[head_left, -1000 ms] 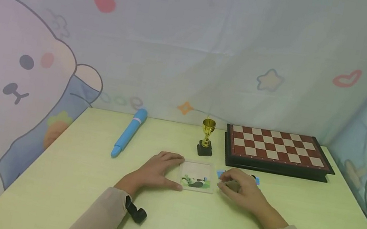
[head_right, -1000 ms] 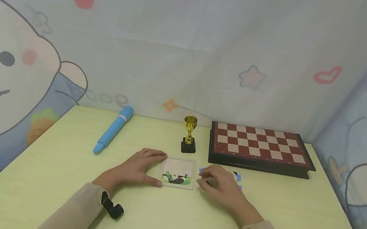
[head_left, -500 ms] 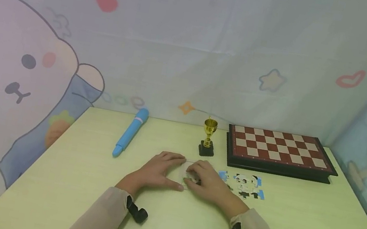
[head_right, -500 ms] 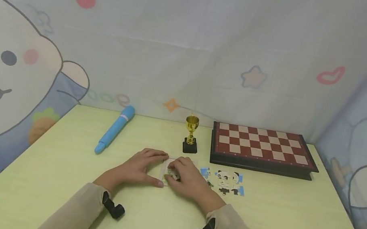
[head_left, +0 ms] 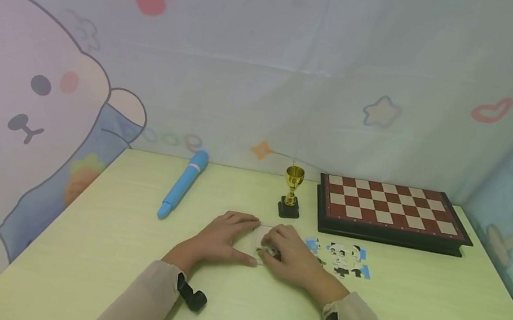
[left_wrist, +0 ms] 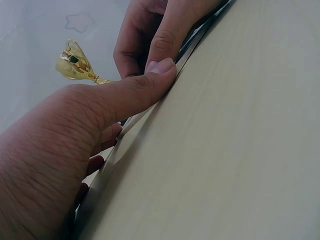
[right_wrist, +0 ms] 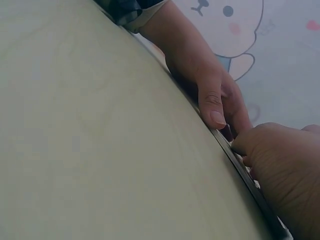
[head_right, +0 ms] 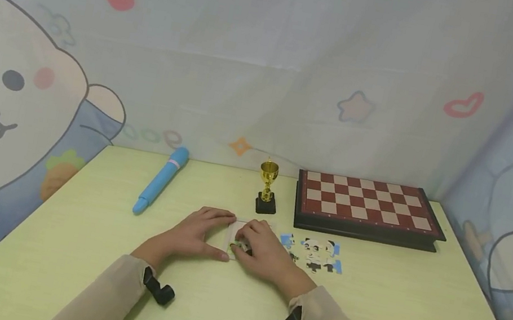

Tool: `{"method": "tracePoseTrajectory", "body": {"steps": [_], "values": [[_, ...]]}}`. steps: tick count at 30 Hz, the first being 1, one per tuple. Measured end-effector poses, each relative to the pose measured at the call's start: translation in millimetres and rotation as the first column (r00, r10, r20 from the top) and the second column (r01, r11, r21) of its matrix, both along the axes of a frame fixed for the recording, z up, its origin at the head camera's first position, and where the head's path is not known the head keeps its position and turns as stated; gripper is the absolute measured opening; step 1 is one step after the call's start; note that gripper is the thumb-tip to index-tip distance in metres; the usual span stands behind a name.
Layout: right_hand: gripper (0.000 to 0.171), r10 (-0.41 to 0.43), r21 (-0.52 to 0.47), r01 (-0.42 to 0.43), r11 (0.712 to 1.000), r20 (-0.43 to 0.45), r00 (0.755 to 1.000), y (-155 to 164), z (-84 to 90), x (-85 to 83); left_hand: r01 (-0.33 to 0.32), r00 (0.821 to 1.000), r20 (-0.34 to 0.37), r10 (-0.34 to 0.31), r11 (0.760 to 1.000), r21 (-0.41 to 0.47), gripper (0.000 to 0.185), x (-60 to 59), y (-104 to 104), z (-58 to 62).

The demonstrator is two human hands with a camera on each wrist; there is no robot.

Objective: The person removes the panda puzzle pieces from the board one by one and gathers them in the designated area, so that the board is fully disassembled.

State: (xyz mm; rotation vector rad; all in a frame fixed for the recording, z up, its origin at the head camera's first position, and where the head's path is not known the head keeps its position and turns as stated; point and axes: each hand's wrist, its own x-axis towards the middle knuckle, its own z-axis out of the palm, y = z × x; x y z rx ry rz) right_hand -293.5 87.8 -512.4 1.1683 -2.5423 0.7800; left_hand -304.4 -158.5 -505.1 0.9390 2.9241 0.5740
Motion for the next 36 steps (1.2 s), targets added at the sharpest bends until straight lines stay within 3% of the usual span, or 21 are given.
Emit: {"method": "tracePoseTrajectory", "body": {"steps": [8,19,27,36], "values": [[0.018,-0.019,-0.015,0.019,1.0,-0.008,1.0,-1.2,-0.3,4.6,-0.001,1.0,-0.01,0.001,1.0,0.01,0.097,1.6,0.9,-0.2],[0.017,-0.034,-0.047,0.038,0.998,0.072,0.997,-2.0,3.6,5.4,-0.001,1.0,-0.005,0.001,1.0,0.01,0.097,1.7,0.4,1.3],[0.025,0.018,-0.057,-0.015,0.998,0.039,0.999,-0.5,5.1,6.5,-0.004,1.0,0.013,0.004,1.0,0.015,0.098,2.7,1.1,3.5],[0.024,0.072,-0.026,-0.069,0.997,0.102,0.992,0.1,3.5,6.4,-0.008,1.0,0.011,0.008,1.0,0.02,0.099,3.2,0.6,2.7]]}}
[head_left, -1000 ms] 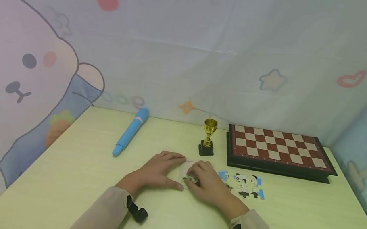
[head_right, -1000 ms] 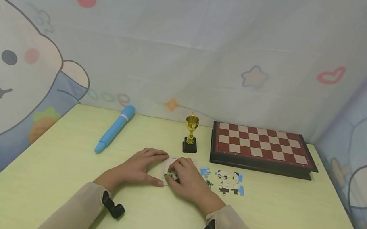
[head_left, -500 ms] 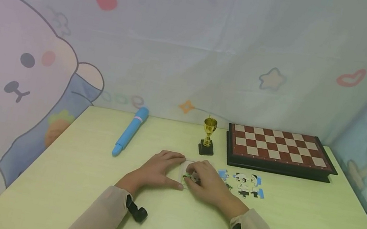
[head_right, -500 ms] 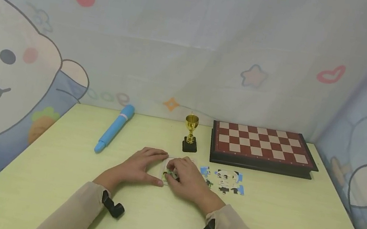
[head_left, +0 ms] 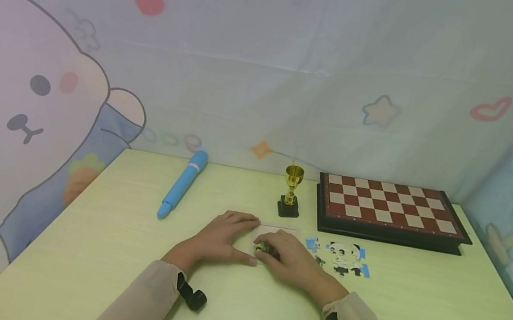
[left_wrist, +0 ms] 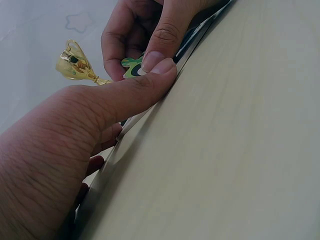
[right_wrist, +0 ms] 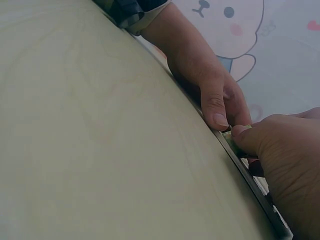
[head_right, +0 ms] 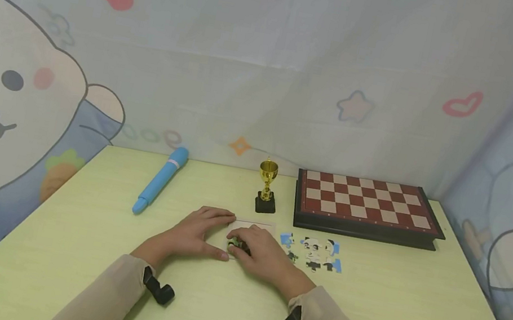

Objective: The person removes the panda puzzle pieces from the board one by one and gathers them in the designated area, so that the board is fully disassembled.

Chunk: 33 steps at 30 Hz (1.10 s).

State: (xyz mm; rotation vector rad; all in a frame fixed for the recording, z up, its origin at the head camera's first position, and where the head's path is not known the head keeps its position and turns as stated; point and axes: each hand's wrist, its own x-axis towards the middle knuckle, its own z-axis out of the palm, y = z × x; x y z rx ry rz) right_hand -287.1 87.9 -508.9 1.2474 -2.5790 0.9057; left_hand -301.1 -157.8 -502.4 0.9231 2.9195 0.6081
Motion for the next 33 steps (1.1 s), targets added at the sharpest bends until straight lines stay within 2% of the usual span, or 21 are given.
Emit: {"method": "tracePoseTrajectory", "body": {"steps": [16,24,33], "values": [[0.024,0.043,-0.067,-0.046,0.997,-0.046,0.998,0,1.9,1.1,0.006,1.0,-0.023,-0.006,1.0,-0.006,0.097,-1.3,1,0.0],[0.024,0.005,-0.061,-0.012,0.998,-0.124,0.992,2,4.0,2.4,0.009,1.0,-0.021,-0.009,1.0,0.003,0.097,-2.1,0,-0.9],[0.022,-0.004,-0.055,0.0,0.998,-0.084,0.996,12,3.2,7.2,0.006,1.0,-0.023,-0.006,1.0,-0.003,0.098,-2.3,0,-1.7]]}}
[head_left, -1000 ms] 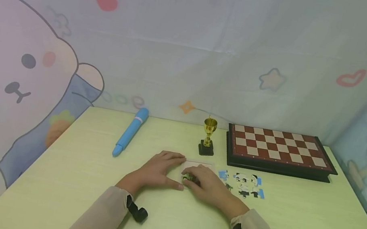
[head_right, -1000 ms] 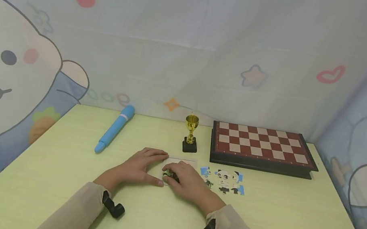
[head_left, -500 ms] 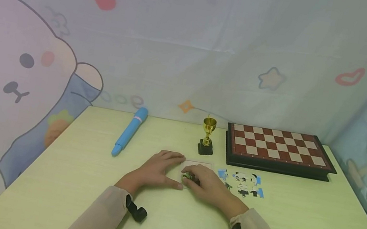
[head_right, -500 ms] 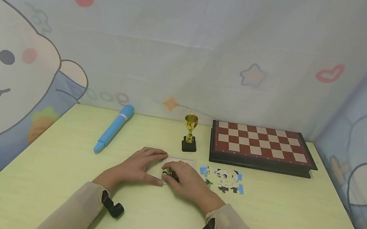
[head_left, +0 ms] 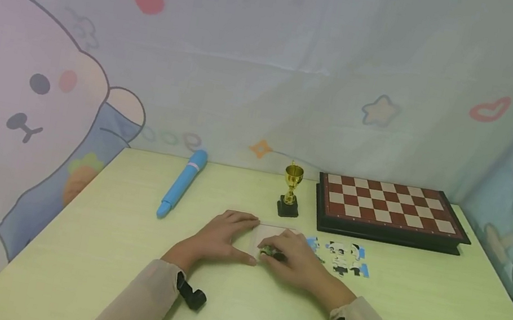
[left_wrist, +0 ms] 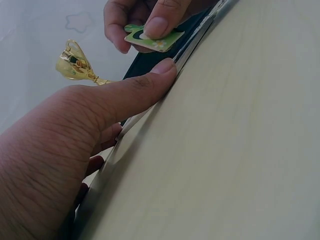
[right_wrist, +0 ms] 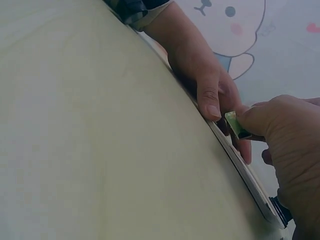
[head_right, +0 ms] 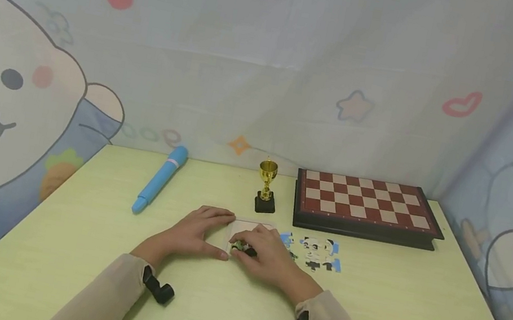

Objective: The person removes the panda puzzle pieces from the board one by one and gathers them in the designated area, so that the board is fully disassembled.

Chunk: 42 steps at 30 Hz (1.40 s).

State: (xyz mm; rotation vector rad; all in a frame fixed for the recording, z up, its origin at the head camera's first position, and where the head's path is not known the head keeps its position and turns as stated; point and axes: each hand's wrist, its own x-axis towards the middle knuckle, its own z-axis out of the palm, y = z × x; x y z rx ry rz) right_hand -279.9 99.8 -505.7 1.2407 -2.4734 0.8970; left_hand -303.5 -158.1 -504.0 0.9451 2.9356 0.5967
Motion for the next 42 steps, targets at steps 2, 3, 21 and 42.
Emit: {"method": "tracePoseTrajectory", "body": {"steps": [2,3,21,42], "values": [[0.022,-0.006,-0.005,0.006,1.0,0.019,1.0,5,-1.9,1.5,0.003,1.0,0.003,-0.003,1.0,-0.001,0.098,0.6,0,-0.4],[0.022,-0.013,-0.009,0.013,1.0,0.03,0.999,7,-2.3,2.7,0.002,1.0,0.003,-0.002,1.0,-0.005,0.098,0.6,0,-0.6],[0.021,-0.061,-0.116,0.056,0.992,-0.042,0.997,93,-11.5,22.6,0.003,1.0,0.018,-0.003,1.0,-0.009,0.099,0.6,1,-1.2],[0.022,-0.022,-0.065,0.017,0.998,-0.073,0.997,103,-8.4,34.8,-0.013,1.0,0.014,0.013,1.0,-0.025,0.099,1.7,3,2.0]]}}
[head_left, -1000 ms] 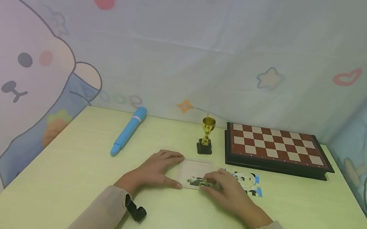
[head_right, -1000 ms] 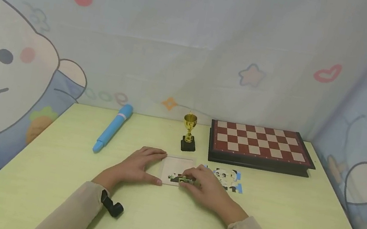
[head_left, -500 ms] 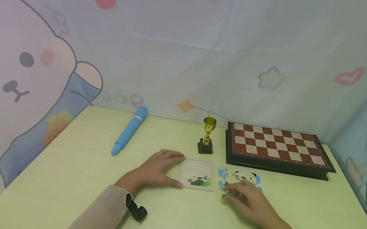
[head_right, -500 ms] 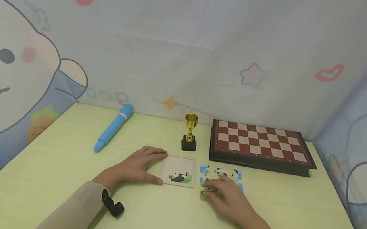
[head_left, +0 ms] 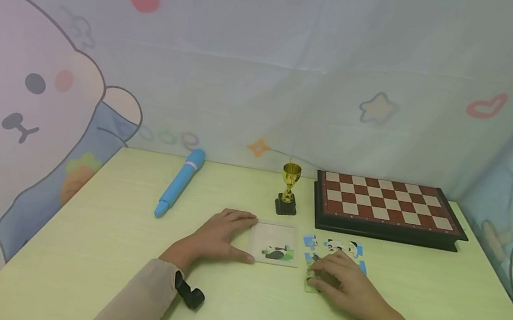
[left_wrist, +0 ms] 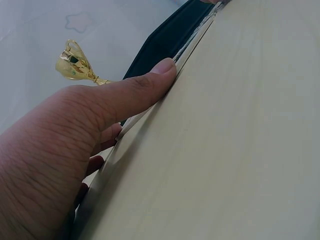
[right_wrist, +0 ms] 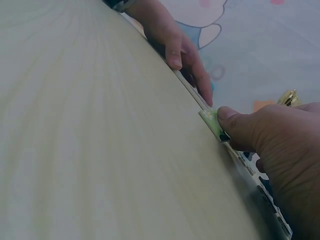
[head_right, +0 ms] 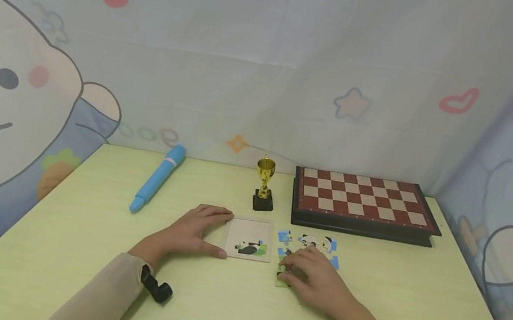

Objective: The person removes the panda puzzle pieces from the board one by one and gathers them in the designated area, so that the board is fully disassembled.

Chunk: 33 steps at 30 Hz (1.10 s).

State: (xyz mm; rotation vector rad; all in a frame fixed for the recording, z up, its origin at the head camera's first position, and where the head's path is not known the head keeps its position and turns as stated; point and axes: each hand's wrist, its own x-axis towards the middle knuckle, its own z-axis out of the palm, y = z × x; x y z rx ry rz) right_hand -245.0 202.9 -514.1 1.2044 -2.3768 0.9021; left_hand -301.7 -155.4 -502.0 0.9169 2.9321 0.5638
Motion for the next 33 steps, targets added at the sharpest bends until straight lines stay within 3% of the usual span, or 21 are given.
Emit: {"method": "tracePoseTrajectory", "body": {"steps": [9,33], "values": [[0.021,-0.037,0.045,0.037,0.998,0.009,0.999,-1.8,0.2,0.2,0.002,1.0,0.002,-0.002,1.0,0.001,0.099,0.2,0.0,-0.5],[0.019,-0.013,0.031,0.013,0.999,0.007,1.0,-1.6,-2.1,-1.4,0.007,1.0,-0.006,-0.007,1.0,0.007,0.098,-0.2,-0.9,-1.3]]}}
